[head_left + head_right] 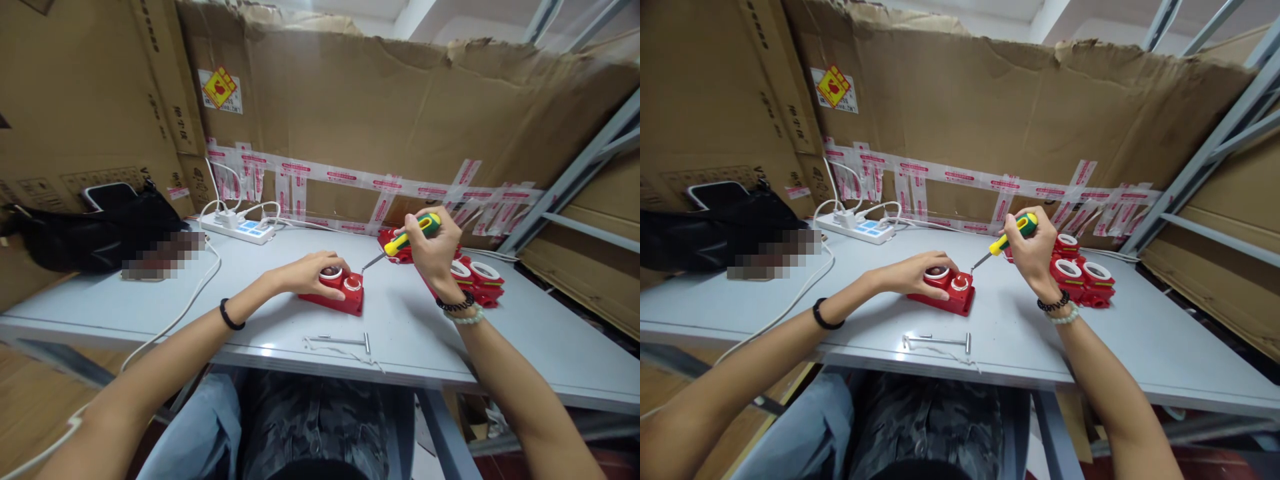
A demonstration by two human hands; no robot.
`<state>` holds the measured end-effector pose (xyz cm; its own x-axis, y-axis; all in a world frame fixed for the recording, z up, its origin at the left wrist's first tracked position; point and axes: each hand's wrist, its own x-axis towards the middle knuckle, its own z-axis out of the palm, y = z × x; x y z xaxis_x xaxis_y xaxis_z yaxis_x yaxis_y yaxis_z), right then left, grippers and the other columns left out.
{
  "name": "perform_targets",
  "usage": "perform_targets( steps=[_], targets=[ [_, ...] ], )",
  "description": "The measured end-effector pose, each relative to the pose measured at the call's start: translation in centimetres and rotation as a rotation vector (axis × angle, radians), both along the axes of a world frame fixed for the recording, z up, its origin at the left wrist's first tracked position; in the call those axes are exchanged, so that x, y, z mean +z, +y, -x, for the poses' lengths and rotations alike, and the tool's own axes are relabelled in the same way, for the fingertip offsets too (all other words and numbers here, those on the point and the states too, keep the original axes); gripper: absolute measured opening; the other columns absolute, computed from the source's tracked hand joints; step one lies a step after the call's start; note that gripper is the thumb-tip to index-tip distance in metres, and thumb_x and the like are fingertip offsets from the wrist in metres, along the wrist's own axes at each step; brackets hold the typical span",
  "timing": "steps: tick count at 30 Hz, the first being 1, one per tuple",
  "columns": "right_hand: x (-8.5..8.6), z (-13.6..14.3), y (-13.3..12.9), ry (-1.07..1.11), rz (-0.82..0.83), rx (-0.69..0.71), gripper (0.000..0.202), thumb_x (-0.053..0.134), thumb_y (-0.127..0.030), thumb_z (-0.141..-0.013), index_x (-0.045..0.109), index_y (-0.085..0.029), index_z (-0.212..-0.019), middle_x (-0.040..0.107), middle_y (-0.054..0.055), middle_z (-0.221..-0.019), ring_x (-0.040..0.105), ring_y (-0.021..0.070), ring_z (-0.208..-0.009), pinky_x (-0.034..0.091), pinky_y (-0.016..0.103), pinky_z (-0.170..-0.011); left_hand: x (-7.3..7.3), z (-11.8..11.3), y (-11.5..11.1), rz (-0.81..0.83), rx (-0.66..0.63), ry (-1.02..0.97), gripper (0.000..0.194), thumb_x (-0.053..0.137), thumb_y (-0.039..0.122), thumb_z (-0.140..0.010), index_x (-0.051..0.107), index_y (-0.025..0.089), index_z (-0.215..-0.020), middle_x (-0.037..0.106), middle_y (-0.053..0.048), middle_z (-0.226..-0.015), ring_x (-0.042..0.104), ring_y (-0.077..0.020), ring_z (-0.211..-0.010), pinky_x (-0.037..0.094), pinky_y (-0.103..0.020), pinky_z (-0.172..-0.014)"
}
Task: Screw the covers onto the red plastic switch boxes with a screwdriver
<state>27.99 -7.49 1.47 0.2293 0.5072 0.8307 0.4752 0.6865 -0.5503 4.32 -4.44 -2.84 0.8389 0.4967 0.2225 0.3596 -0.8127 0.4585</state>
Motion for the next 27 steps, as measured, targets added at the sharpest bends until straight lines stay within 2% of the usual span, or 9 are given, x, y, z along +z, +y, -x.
perform_targets(
  steps=[13,19,27],
  targets=[
    [-0.4,0.3,0.2,-0.088,0.034,-0.035,0.016,0.064,-0.033,-0.079,0.051,-0.023,-0.077,0.059,-0.004,-0.059,0.066,0.0173,-0.055,0.051,0.027,-0.047,0.2,-0.1,0.0,-0.026,-0.005,0.045,0.047,0.065,0.053,-0.077,0.055,0.026,-0.114,0.054,-0.004,-0.106,0.05,-0.0211,-0.097,0.037,-0.03,-0.085],
    [0.0,0.6,0.1,-0.131,0.058,-0.001,0.016,0.063,-0.032,-0.079,0.05,-0.022,-0.077,0.057,-0.004,-0.061,0.066,0.0173,-0.057,0.051,0.028,-0.05,0.3,-0.1,0.1,-0.041,-0.02,0.06,0.047,0.064,0.055,-0.078,0.056,0.025,-0.113,0.053,-0.004,-0.104,0.05,-0.0208,-0.094,0.037,-0.03,-0.082],
    [0.8,1.4,0.4,-0.264,0.081,-0.02,0.014,0.06,-0.032,-0.08,0.05,-0.022,-0.078,0.056,-0.003,-0.063,0.057,0.0136,-0.056,0.045,0.026,-0.053,0.4,-0.1,0.0,-0.043,-0.018,0.054,0.046,0.063,0.055,-0.078,0.056,0.025,-0.112,0.053,-0.004,-0.103,0.05,-0.0207,-0.093,0.037,-0.03,-0.081]
  ],
)
